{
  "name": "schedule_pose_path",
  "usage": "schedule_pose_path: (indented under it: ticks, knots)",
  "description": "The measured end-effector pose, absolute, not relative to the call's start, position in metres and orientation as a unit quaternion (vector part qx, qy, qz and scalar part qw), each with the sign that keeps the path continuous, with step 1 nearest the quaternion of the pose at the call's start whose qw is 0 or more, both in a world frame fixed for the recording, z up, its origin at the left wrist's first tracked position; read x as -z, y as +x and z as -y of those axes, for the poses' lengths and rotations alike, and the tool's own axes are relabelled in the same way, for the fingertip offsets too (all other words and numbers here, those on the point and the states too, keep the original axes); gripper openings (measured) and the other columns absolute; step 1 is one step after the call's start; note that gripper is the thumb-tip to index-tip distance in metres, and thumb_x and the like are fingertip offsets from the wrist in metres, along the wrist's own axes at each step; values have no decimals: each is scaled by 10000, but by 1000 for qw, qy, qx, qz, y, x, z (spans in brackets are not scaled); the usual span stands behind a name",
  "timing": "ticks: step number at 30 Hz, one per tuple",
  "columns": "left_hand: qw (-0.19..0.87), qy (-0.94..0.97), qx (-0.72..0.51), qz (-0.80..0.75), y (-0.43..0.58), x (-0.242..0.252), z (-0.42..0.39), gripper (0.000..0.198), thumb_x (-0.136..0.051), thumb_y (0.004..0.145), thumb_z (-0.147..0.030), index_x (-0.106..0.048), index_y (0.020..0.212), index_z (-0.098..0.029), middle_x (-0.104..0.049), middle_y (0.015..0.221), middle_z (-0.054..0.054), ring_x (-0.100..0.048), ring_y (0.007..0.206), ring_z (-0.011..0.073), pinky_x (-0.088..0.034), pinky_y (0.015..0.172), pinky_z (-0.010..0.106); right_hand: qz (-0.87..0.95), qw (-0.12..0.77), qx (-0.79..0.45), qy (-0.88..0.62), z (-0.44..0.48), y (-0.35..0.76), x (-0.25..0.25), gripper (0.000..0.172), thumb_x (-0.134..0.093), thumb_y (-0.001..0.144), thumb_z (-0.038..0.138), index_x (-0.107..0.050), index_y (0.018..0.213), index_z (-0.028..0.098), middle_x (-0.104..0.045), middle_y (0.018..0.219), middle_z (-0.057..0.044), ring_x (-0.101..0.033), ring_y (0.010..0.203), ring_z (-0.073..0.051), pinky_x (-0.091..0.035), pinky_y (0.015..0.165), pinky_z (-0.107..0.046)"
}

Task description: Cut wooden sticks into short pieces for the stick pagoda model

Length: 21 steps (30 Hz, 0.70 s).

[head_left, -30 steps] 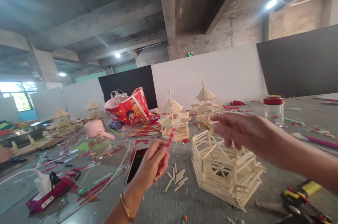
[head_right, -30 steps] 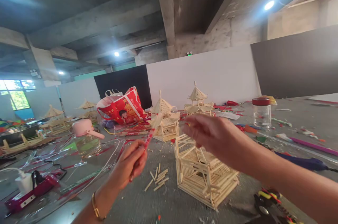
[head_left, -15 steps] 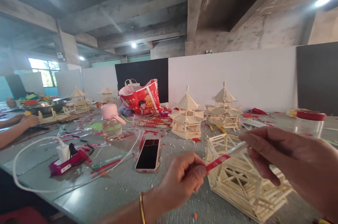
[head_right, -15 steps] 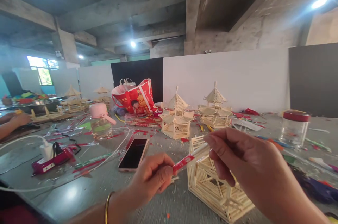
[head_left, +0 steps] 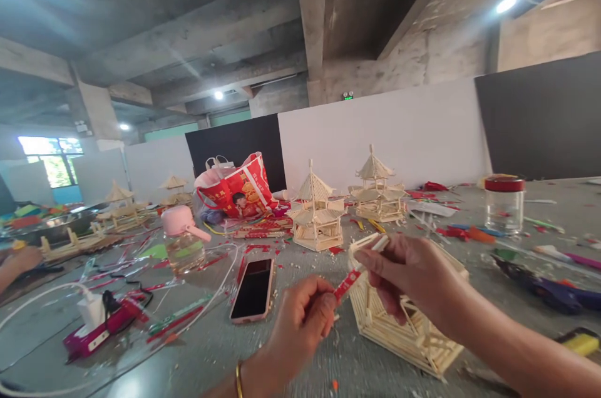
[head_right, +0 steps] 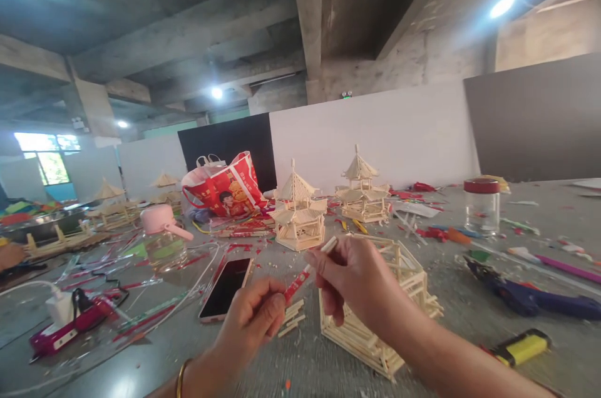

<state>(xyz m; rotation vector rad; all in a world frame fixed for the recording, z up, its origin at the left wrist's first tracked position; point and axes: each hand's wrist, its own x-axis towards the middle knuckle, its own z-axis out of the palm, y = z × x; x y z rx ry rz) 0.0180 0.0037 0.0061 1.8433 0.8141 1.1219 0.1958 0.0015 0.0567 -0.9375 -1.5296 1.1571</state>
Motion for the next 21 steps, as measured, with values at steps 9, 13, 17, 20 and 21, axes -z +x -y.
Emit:
schedule_pose_path:
  ticks: [9,13,17,20,21]
  knots:
    - [446,733,-423,-292,26,3,-4,302,-452,813,-457,-452,757,-159,-347,449,-80,-255,353,25,-200,345,148,657,406,-533,-346,-2,189,-31,399,-619,677,486,-496,555,126,-449,413,28,-404,272,-59,-313,244,-138]
    - [457,722,-424,-301,30,1,-5,309,-443,816,-465,-438,744,-165,-349,443,-80,-233,350,25,-182,339,147,697,387,-503,-334,-6,199,-40,406,-586,711,516,-518,640,122,-455,451,29,-415,317,-47,-334,280,-129]
    - [449,702,-458,-308,29,-11,-1,289,-435,830,-445,-454,765,-164,-331,456,-82,-215,370,23,-167,354,143,740,400,-419,-341,-2,221,-65,426,-442,817,534,-507,678,136,-454,432,29,-389,324,-31,-315,311,-115]
    - [444,706,-456,-312,27,-16,3,280,-439,831,-439,-454,766,-167,-344,468,-74,-231,387,30,-166,364,147,755,402,-404,-325,1,223,-66,376,-469,818,501,-524,716,143,-466,459,32,-401,343,-31,-319,326,-119]
    - [441,713,-445,-313,27,-17,4,282,-432,834,-438,-458,770,-166,-349,473,-69,-239,391,33,-168,367,151,748,412,-406,-324,1,221,-63,372,-468,819,497,-529,720,144,-476,462,29,-406,345,-34,-318,326,-123]
